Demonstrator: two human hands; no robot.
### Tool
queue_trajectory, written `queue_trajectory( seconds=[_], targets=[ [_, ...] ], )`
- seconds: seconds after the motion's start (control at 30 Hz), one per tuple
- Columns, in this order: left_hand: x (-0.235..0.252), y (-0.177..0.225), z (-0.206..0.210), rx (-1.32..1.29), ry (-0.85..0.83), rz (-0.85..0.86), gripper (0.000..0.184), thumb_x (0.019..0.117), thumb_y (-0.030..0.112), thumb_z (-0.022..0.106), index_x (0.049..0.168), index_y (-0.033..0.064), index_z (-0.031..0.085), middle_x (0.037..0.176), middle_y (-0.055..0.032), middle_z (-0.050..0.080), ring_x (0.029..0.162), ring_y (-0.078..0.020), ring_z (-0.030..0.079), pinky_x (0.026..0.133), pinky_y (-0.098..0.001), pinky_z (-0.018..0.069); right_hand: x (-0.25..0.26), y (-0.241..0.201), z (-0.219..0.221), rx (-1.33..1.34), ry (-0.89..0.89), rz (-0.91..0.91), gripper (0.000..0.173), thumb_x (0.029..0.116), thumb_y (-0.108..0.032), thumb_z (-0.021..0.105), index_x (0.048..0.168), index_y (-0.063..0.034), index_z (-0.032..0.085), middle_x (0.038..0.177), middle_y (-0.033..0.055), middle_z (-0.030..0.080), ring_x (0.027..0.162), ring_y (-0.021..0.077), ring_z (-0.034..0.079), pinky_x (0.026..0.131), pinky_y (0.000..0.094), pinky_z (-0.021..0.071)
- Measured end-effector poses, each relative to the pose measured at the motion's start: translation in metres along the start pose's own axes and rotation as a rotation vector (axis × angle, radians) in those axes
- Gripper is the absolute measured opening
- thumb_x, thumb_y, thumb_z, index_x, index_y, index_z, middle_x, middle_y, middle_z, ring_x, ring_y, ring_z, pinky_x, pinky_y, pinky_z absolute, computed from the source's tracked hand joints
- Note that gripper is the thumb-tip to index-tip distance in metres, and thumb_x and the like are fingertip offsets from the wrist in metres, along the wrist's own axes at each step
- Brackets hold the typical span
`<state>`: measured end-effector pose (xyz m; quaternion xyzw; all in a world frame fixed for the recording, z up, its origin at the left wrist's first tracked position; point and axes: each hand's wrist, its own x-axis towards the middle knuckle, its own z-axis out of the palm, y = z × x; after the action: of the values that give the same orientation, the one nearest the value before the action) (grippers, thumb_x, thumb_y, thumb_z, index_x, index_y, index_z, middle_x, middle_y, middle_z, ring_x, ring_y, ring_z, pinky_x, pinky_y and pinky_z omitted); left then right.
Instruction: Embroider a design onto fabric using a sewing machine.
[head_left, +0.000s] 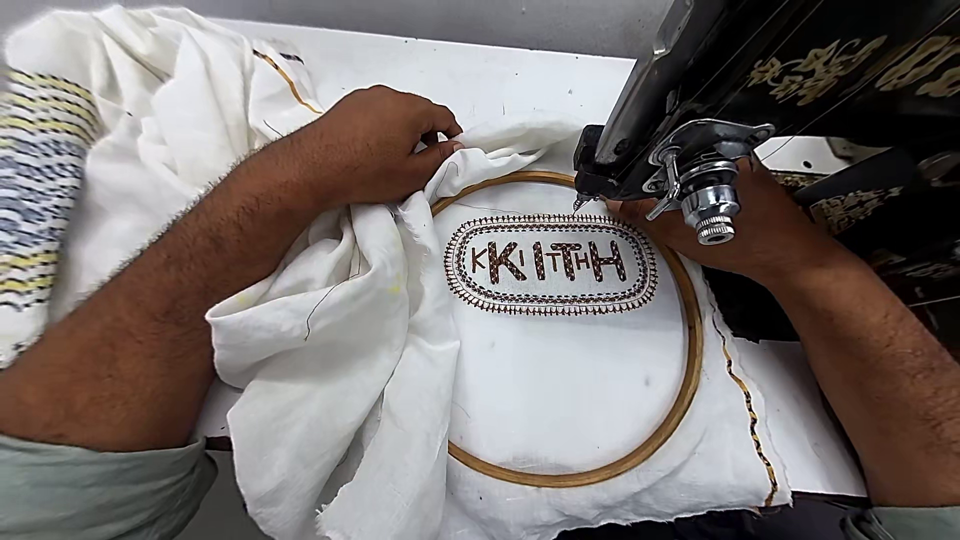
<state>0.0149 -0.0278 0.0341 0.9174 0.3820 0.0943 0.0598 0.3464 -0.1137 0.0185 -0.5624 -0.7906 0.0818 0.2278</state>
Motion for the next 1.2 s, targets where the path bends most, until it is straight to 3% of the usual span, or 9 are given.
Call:
queue_trajectory(
  seconds=[0.1,0.23,0.43,0.63,1.2],
  targets=[
    [-0.0001,0.0000,0.0004,0.009,0.004,-0.005,0.034,0.1095,0.029,0.046,0.116,0.0054,0.069,0.101,-0.0128,0.070,0.091,-0.0279,0.067,0.081,-0.0543,0.0510,0.0013,0.0013,0.0071,0.051,0.008,-0.025,0.028,0.0911,-0.043,0.072,0.099,-0.0157,0.070,0.087,-0.0008,0.068,0.085,0.0074,0.065,0.075,0.0334,0.0518],
    [-0.0002,0.0016,-0.0004,0.007,-0.004,-0.011,0.034,0.1096,0.028,0.046,0.118,0.0048,0.069,0.103,-0.0135,0.070,0.093,-0.0286,0.067,0.082,-0.0550,0.0511,0.0006,-0.0006,0.0085,0.056,-0.049,0.017,0.043,0.0862,-0.053,0.075,0.111,-0.0178,0.071,0.099,-0.0001,0.070,0.097,0.0107,0.065,0.084,0.0392,0.0519],
    [0.0001,0.0008,0.0004,0.014,0.006,-0.007,0.033,0.1093,0.028,0.046,0.115,0.0057,0.070,0.099,-0.0119,0.070,0.089,-0.0268,0.067,0.079,-0.0530,0.0509,0.0005,-0.0033,0.0046,0.000,-0.076,0.051,0.034,0.0893,-0.044,0.076,0.102,-0.0124,0.071,0.094,0.0051,0.069,0.094,0.0175,0.066,0.081,0.0441,0.0515],
    [-0.0001,0.0031,-0.0010,0.001,0.006,-0.012,0.033,0.1091,0.027,0.048,0.116,0.0037,0.070,0.098,-0.0137,0.069,0.088,-0.0285,0.066,0.079,-0.0535,0.0509,0.0006,-0.0085,0.0020,-0.004,-0.081,0.072,0.023,0.0937,-0.036,0.073,0.093,-0.0131,0.069,0.085,0.0036,0.066,0.085,0.0157,0.065,0.074,0.0418,0.0502],
    [-0.0007,0.0024,0.0000,0.020,0.007,-0.001,0.033,0.1090,0.028,0.047,0.117,0.0047,0.069,0.100,-0.0135,0.069,0.088,-0.0281,0.066,0.079,-0.0537,0.0509,-0.0025,-0.0018,0.0031,-0.001,-0.041,-0.063,0.026,0.0950,-0.036,0.068,0.100,-0.0105,0.070,0.091,0.0048,0.066,0.090,0.0159,0.064,0.080,0.0402,0.0500]
  ],
)
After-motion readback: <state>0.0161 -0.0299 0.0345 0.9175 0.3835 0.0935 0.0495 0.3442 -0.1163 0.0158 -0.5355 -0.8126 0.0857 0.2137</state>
